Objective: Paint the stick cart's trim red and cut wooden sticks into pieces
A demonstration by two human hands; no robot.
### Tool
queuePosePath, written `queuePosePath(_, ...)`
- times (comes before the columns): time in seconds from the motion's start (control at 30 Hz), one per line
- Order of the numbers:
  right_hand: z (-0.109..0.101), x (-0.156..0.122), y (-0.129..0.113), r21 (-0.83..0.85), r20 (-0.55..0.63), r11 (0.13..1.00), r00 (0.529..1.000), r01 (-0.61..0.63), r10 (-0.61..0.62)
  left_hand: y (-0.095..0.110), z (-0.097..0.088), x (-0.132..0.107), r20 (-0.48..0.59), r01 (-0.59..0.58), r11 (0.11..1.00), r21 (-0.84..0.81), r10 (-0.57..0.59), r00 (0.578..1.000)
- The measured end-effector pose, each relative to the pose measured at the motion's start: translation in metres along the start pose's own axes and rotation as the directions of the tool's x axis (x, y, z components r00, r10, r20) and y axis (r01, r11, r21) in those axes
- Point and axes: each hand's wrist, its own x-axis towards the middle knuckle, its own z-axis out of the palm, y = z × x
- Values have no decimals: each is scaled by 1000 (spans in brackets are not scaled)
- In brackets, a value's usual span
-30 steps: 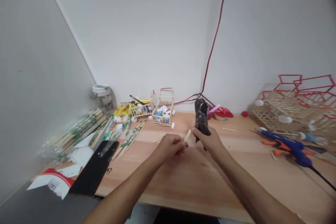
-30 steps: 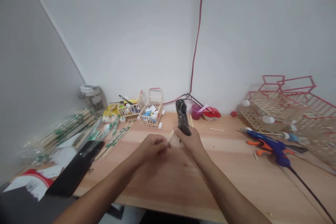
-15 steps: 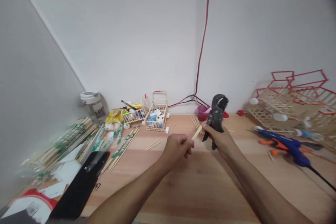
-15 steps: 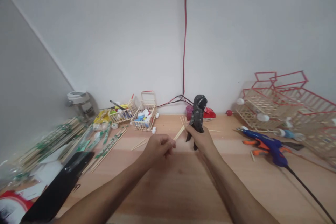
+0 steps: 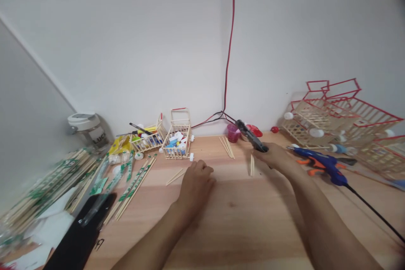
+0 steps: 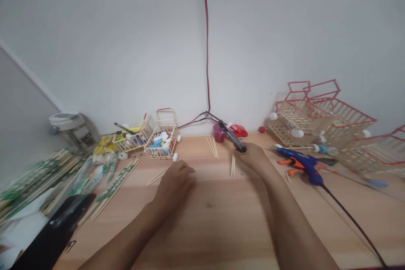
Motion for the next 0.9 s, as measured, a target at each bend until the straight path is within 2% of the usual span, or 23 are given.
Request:
queuePosePath(0.2,12,22,-1,-220,92,974,995,52,-33,-3,9,0,143,-46,992,116,29,989)
queuePosePath(0.37,22,21,-2,-308,170,947,985,89,-37,-8,11,-1,149,-26,994,104,11,989)
queuePosePath(0.5,26,15,-2,-331,181,938,982,106,-47,-6,7,-2,160,23,996,88,-37,986)
queuePosePath(0.7,15,14,2,-328,113,938,990,113,-79,-6,1,-4,138,67,997,26,-70,988)
queuePosePath(0.9,-7,17,14,-304,-40,946,990,115,-133,-24,-5,-2,-20,84,993,-82,-86,996)
